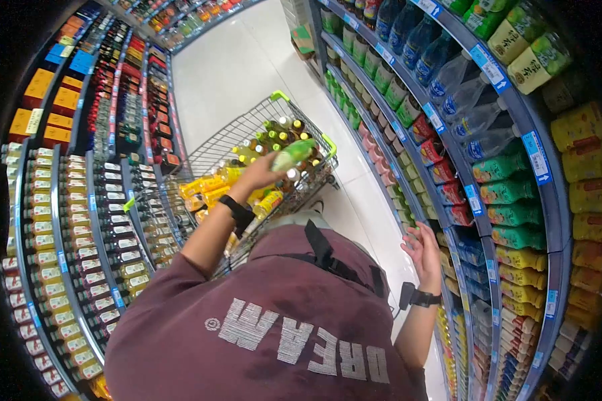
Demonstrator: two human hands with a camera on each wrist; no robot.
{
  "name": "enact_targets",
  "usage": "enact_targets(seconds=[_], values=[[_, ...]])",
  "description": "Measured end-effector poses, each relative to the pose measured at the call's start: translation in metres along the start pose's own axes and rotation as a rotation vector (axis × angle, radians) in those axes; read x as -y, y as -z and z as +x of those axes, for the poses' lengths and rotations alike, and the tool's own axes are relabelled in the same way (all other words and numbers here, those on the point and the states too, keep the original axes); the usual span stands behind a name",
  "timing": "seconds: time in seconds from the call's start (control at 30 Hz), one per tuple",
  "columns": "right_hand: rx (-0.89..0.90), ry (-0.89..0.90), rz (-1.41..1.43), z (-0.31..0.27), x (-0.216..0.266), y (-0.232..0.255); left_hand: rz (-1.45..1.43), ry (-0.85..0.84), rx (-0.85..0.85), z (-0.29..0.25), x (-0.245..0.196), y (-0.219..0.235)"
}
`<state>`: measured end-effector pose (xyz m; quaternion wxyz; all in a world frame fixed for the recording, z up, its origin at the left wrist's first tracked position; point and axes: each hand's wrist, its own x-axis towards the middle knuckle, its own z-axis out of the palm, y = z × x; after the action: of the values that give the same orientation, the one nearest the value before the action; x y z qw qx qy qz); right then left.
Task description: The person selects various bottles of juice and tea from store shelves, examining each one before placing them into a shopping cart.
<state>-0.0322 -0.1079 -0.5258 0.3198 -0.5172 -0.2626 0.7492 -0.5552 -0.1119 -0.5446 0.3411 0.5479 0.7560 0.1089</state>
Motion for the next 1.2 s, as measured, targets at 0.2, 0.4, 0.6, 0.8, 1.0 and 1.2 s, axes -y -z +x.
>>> enact_targets(seconds=[0.2,0.4,0.6,0.8,1.0,1.2], values=[[-0.198,-0.152,0.084,0.031,-0.064,0.019,0.308,0.215,0.299,0.020,0.112,-0.008],[-0.239,-0.155,0.157,0.044,-0.076,-0.018,0.117,0.159,0.392,0.029,0.113,-0.045],[-0.282,-0.108,0.120,0.043,-0.066,-0.048,0.167,0.119,0.279,0.055,0.132,-0.068],[-0.360,-0.089,0.109,0.040,-0.061,-0.069,0.025,0.430,0.619,0.063,0.093,-0.019],[-0.387,-0.074,0.100,0.041,-0.063,-0.087,0.124,0.440,0.729,0.093,0.114,-0.037],[-0.403,-0.075,0.124,0.052,-0.065,-0.115,0.485,0.078,0.652,0.112,0.192,-0.052]])
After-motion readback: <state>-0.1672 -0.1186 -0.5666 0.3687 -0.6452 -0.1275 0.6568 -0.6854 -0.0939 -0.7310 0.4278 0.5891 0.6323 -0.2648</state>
